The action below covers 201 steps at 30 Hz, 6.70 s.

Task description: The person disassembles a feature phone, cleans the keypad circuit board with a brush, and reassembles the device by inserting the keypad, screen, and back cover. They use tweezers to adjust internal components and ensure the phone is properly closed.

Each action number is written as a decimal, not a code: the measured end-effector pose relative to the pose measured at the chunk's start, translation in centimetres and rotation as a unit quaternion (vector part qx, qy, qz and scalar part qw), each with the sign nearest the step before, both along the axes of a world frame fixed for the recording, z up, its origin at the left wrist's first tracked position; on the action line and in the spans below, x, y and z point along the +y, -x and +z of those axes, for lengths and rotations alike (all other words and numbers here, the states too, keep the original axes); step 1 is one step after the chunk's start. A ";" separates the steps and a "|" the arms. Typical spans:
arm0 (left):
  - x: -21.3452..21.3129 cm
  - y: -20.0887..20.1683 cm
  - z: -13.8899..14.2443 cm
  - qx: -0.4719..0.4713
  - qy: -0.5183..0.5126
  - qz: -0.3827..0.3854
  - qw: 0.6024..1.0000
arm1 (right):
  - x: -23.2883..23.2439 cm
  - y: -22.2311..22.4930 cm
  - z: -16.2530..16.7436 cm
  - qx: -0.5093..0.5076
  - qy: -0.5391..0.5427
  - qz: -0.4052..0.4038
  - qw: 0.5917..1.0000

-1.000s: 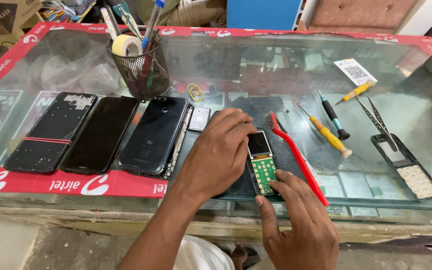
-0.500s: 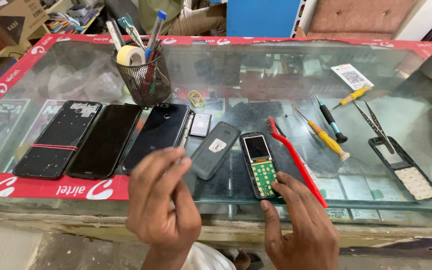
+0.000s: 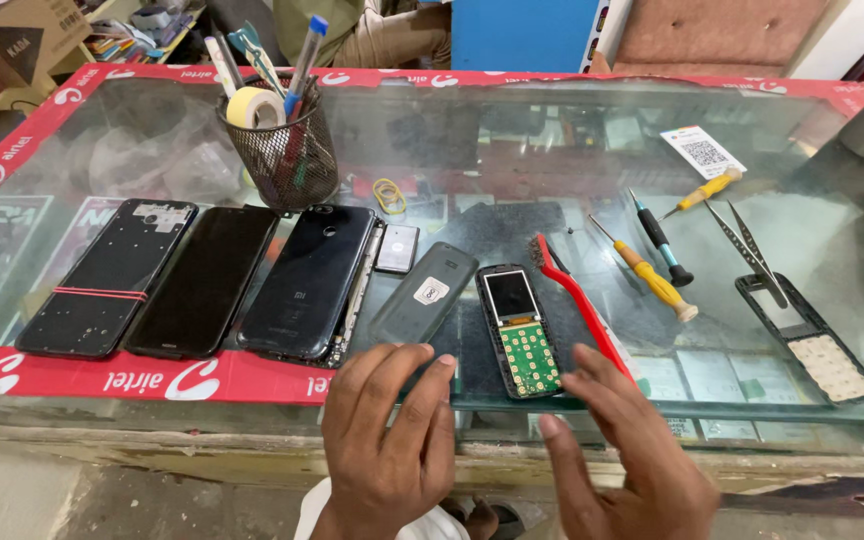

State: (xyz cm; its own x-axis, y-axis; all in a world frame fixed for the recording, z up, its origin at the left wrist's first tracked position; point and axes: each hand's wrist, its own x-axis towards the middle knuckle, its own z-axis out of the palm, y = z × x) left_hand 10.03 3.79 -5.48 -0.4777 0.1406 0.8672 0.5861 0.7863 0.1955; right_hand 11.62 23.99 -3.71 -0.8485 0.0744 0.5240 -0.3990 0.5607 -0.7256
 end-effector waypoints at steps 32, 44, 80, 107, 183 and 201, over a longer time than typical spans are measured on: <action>0.5 0.4 -7.8 0.045 0.064 0.110 0.991 | 27.0 -1.8 -13.8 -0.142 -0.181 -0.225 0.947; 2.7 -5.6 -6.4 -0.439 -0.581 -0.301 0.616 | 4.8 -4.1 -14.1 -0.174 0.190 0.099 0.961; 0.6 9.3 3.3 -0.214 0.072 -0.070 0.972 | 1.9 1.9 -3.6 -0.192 0.223 0.060 0.954; 1.2 9.3 3.0 -0.242 0.149 -0.040 0.958 | 0.1 1.4 -1.9 -0.116 -0.119 -0.069 0.984; 5.2 5.1 6.5 -0.125 -0.195 -0.198 0.953 | -0.3 7.9 -2.9 -0.059 0.297 0.242 0.922; 3.5 5.1 7.9 -0.067 0.013 -0.112 0.991 | -1.5 6.8 -1.8 0.006 0.361 0.220 0.906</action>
